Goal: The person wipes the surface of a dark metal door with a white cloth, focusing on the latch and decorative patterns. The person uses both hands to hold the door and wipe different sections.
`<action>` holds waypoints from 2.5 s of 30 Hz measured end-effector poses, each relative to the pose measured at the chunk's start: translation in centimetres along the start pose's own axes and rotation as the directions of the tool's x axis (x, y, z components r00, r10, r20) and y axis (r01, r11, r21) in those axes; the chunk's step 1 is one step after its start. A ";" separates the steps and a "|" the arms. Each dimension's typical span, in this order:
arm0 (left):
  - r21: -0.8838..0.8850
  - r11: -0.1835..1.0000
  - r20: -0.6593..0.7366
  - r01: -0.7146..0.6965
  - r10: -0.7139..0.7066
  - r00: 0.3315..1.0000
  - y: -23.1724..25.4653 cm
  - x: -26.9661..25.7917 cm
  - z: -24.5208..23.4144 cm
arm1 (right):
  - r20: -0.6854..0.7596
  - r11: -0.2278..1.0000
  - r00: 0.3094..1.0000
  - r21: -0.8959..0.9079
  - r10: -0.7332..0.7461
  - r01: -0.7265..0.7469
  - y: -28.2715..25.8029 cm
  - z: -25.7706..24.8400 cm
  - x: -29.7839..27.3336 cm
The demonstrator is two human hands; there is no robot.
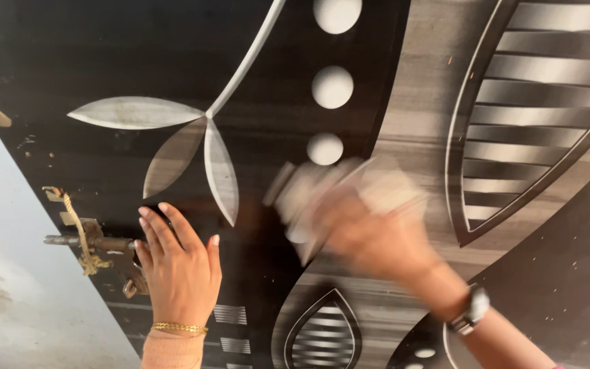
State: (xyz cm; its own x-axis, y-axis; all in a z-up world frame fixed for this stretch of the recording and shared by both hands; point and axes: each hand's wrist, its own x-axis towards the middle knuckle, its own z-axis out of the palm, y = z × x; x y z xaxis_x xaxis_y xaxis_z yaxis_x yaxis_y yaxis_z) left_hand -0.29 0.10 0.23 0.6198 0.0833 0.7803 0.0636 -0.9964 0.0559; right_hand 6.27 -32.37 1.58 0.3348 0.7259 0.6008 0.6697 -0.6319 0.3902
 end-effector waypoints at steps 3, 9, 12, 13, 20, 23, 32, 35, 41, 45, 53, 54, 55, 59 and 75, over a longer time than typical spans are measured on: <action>-0.082 0.997 -0.038 0.015 -0.018 0.999 0.6 -0.1 0.4 | -0.575 0.773 0.770 -0.343 0.276 -0.534 4.7 -7.9 -0.2; -0.205 0.977 -0.058 -0.059 0.048 0.997 4.7 -0.8 1.2 | -0.103 0.744 0.937 -0.582 0.334 -0.329 -0.5 -2.9 -1.9; -0.325 0.938 -0.086 -0.121 0.098 0.991 7.1 -2.0 0.6 | 0.045 0.885 0.988 -0.440 -0.146 0.151 -4.6 2.8 -4.5; -0.339 0.928 -0.081 -0.153 0.133 0.988 7.9 -2.6 0.1 | 0.089 0.822 0.979 -0.532 -0.185 0.204 -4.4 3.6 -5.4; -0.519 0.692 -0.190 -0.501 0.478 0.857 14.2 -3.8 -6.0 | -0.625 0.606 0.397 0.158 0.672 -0.779 7.9 -8.3 -11.3; -0.523 0.574 -0.294 -0.630 0.573 0.765 16.7 -4.4 -8.1 | -0.692 0.626 0.487 -0.064 0.533 -0.777 7.5 -7.7 -11.7; -0.491 0.514 -0.381 -0.703 0.599 0.704 16.2 -7.0 -8.3 | -0.506 0.691 0.715 -0.282 0.483 -0.666 7.2 -9.4 -10.1; -0.467 0.536 -0.414 -0.704 0.571 0.709 16.2 -6.9 -8.7 | -0.584 0.636 0.574 -0.123 0.575 -0.762 9.9 -13.1 -6.7; -0.452 0.504 -0.451 -0.736 0.584 0.675 15.9 -6.2 -8.9 | -0.024 0.823 0.969 -0.522 0.245 -0.222 3.3 -7.6 -2.2; -0.465 0.494 -0.440 -0.734 0.591 0.676 14.9 -6.8 -9.1 | -0.066 0.842 0.960 -0.498 -0.273 0.206 -1.9 -5.0 0.7; -0.453 0.458 -0.473 -0.765 0.604 0.642 12.4 -5.9 -8.2 | -0.385 0.925 0.923 -0.346 0.012 -0.157 -1.5 -9.0 13.6; -0.458 0.457 -0.472 -0.763 0.602 0.644 12.0 -6.3 -8.3 | -0.346 0.956 0.938 -0.265 0.028 -0.127 -2.4 -7.7 14.9; -0.461 0.457 -0.472 -0.761 0.599 0.646 11.6 -6.7 -8.4 | -0.279 0.963 0.957 -0.270 -0.080 0.002 -4.1 -5.7 15.9; -0.478 0.457 -0.476 -0.750 0.583 0.658 9.1 -6.7 -8.7 | -0.032 0.872 0.902 -0.273 -0.431 0.407 -7.9 0.2 15.4; -0.515 0.813 -0.019 0.270 -0.325 0.945 -5.9 -0.2 5.9 | 0.059 0.805 0.863 -0.331 -0.503 0.492 -13.6 5.4 24.7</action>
State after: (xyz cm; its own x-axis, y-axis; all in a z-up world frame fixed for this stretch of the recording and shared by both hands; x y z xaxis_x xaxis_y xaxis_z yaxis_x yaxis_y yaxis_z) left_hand 3.86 6.02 -3.91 0.5507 0.4028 0.7311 -0.1840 -0.7958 0.5770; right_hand 9.01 -4.42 7.34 -0.0088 0.9596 0.2811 0.4846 -0.2418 0.8406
